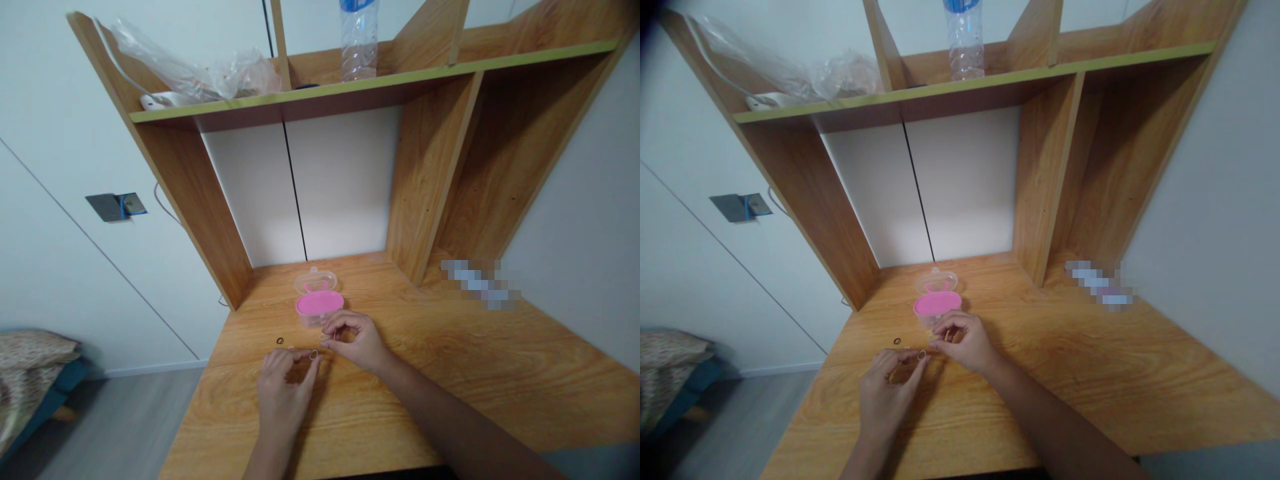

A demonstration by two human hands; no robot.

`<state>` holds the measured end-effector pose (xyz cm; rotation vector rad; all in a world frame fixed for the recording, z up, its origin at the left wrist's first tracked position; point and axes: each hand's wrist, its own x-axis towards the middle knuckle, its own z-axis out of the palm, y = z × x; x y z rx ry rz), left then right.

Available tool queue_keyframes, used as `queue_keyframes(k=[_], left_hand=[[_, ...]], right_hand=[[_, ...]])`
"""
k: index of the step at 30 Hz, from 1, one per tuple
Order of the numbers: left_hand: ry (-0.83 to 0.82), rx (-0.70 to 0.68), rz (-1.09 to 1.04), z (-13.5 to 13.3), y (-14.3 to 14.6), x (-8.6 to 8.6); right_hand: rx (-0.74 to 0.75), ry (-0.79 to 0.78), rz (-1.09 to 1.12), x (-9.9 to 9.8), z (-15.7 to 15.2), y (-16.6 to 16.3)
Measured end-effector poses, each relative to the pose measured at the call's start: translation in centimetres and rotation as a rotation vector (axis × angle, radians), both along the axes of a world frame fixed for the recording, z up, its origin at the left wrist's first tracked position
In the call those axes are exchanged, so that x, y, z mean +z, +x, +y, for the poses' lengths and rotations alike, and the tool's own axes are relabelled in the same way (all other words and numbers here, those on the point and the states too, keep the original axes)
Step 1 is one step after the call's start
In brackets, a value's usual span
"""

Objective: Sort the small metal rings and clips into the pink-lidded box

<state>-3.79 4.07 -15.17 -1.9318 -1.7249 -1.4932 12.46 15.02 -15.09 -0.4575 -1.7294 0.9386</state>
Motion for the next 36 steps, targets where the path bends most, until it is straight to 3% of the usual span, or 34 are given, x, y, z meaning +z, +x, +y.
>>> queue_keyframes(k=[16,22,36], left_hand=[[-0.11,-0.049,0.044,0.4,-0.6,-1.5],[-0.089,-0.125,0.033,0.6,-0.5,-1.7],[-0.123,-0.12,-0.012,0.0,0.1,-0.8]], right_hand=[[0.073,0.096,-0.159,0.2,-0.5,-0.1],[0.137,0.095,-0.149,-0.1,-0.3,-0.1],[0.107,0.126,-0.195,-0.2,-0.3,0.1]])
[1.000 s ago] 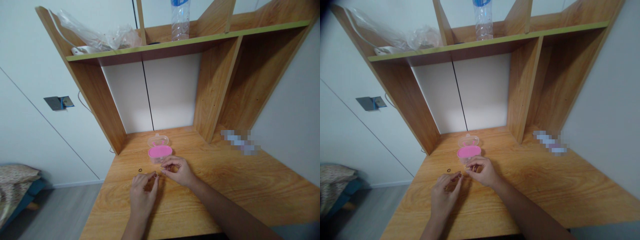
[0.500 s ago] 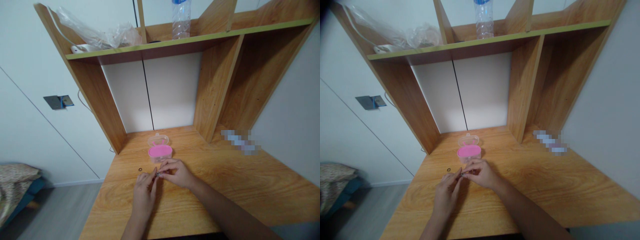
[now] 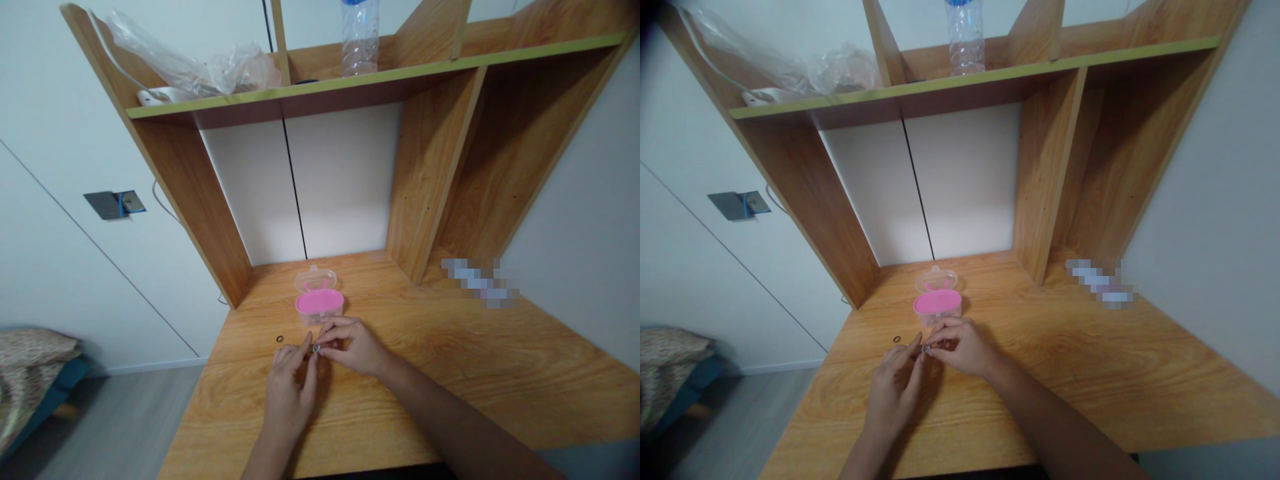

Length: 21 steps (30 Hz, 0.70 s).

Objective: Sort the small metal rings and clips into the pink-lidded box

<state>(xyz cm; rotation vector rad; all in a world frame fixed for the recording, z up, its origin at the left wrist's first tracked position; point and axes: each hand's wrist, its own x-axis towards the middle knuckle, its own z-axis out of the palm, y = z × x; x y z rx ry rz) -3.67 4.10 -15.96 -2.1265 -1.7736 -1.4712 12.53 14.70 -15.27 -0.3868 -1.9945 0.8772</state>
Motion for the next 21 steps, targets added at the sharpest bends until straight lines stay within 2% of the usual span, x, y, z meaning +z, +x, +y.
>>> queue_keyframes(k=[7,21], left_hand=[[-0.031,0.014,0.01,0.2,-0.32,-0.38],[-0.102,0.044,-0.022,0.08,-0.2,-0.46]], right_hand=[[0.0,0.04,-0.018,-0.02,-0.11,-0.01],[0.021,0.244,-0.1,0.04,0.18,0.36]])
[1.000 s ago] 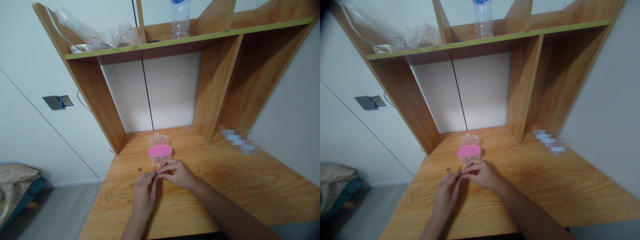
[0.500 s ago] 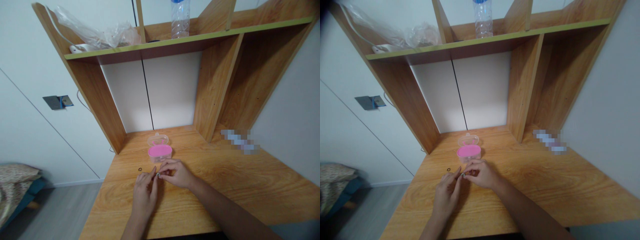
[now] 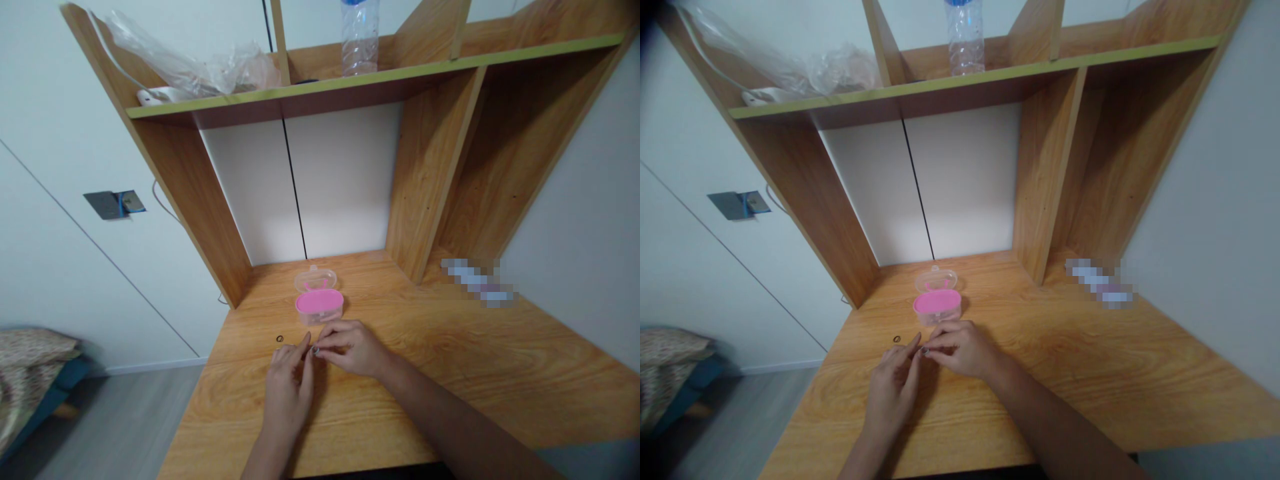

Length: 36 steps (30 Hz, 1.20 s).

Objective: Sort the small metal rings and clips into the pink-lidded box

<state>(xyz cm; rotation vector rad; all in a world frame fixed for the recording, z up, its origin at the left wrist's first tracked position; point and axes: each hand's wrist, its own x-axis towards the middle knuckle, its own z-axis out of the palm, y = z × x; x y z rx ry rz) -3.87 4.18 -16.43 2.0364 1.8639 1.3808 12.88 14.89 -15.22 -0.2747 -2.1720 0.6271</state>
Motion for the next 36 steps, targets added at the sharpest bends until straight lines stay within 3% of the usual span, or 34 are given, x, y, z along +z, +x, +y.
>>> queue_keyframes(k=[14,20,29,36], left_hand=[[-0.005,-0.011,0.034,0.0,0.1,0.1],[-0.024,-0.002,0.023,-0.1,0.2,0.3],[-0.031,0.01,0.017,0.0,0.3,0.6],[-0.052,0.018,0.002,-0.1,0.3,0.6]], right_hand=[[-0.09,-0.061,0.008,0.6,-0.6,0.1],[-0.279,-0.111,0.113,0.4,0.0,0.1],[-0.685,-0.163,0.236,-0.4,3.2,0.2],[-0.751,-0.263,0.234,-1.3,5.3,0.2]])
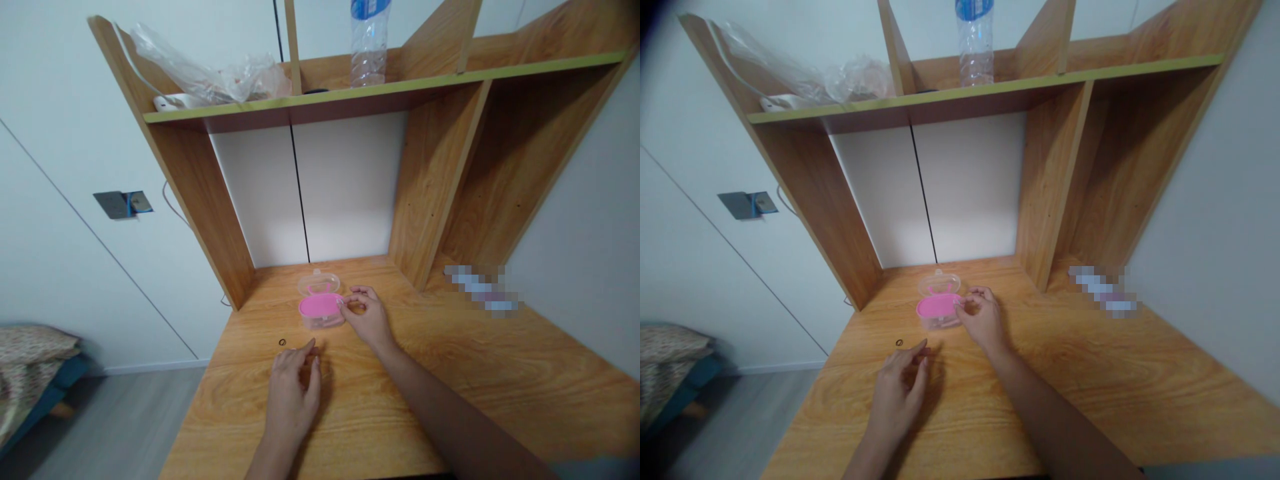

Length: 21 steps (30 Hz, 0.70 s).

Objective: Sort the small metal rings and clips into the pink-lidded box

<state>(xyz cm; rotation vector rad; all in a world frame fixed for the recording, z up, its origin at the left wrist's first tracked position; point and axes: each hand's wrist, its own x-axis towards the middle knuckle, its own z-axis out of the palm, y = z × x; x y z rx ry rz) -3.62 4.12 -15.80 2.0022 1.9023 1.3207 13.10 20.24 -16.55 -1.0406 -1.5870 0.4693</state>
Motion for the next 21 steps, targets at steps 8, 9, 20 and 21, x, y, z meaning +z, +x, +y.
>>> queue_keyframes(k=[8,9,20,21], left_hand=[[-0.012,0.033,0.005,0.1,-0.1,-0.1],[-0.012,0.036,0.003,0.1,-0.1,-0.1],[-0.041,0.046,0.077,0.5,-1.1,-0.4],[-0.061,0.055,0.096,0.5,-1.5,-0.3]], right_hand=[[0.022,-0.039,-0.02,-0.5,0.4,0.0],[0.031,-0.039,-0.023,-0.5,0.4,0.0],[0.092,-0.071,0.027,-0.1,-0.5,0.7],[0.089,-0.065,0.031,-0.1,-0.6,0.8]])
